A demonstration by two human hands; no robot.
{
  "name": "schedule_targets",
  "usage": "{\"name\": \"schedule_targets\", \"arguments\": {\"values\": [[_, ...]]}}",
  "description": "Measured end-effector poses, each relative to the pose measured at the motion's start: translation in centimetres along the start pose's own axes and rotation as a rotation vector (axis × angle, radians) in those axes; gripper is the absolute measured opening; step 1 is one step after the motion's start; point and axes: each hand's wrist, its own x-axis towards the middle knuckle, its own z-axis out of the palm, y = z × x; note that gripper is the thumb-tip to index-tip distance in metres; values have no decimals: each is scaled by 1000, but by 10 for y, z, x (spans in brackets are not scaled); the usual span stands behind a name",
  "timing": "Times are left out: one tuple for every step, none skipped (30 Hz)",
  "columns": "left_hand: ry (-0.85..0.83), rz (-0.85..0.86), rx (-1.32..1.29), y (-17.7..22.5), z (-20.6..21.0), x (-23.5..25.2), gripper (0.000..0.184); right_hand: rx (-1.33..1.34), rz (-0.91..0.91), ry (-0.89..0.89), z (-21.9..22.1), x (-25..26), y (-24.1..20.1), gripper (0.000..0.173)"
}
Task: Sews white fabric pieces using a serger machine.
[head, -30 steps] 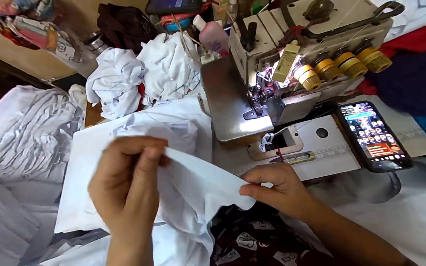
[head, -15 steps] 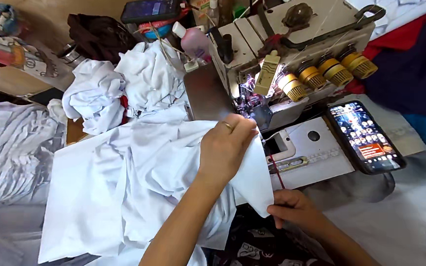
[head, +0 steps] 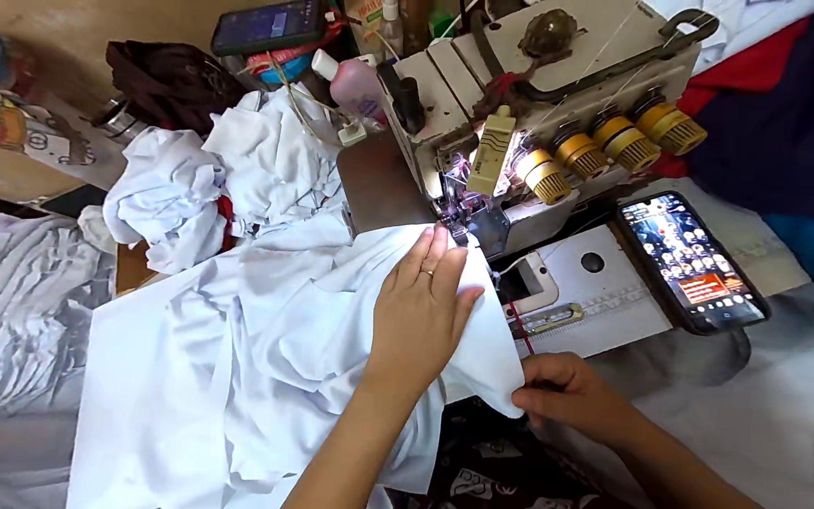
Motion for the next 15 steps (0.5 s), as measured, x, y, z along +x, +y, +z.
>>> {"name": "schedule_targets", "arguments": {"values": [[-27, 33, -65, 1, -4, -7, 57, 14, 4, -2, 1, 1, 0, 9], [-38, 76, -130, 3, -7, -16, 68, 24, 3, 4, 2, 3, 0, 9], [-38, 117, -163, 7, -6, -27, 74, 21, 0, 25, 3, 6, -1, 8], [-41, 155, -148, 11, -3, -36, 77, 7, -2, 58, 4, 11, -4, 9], [-42, 184, -85, 12, 3, -44, 77, -25, -1, 89, 6, 17, -8, 16], [-18, 199, -13, 11, 10, -47, 69, -61, -10, 112, 7, 25, -12, 24], [25, 197, 40, 7, 15, -47, 54, -92, -29, 134, 8, 33, -16, 28], [72, 191, 42, 2, 17, -42, 41, -121, -65, 153, 8, 43, -19, 29], [119, 192, -8, -4, 14, -35, 31, -156, -112, 170, 7, 52, -23, 27], [145, 213, -80, -9, 8, -27, 22, -202, -166, 185, 6, 61, -25, 23], [137, 252, -152, -14, 0, -18, 19, -265, -221, 203, 4, 69, -27, 16], [100, 288, -207, -20, -6, -10, 21, -340, -274, 227, 2, 76, -28, 11], [46, 302, -239, -25, -12, -3, 23, -424, -321, 249, -1, 82, -28, 11], [2, 297, -257, -31, -15, 4, 24, -501, -361, 263, -4, 87, -28, 16], [-32, 278, -271, -37, -17, 10, 25, -566, -388, 270, -5, 90, -27, 20]]}}
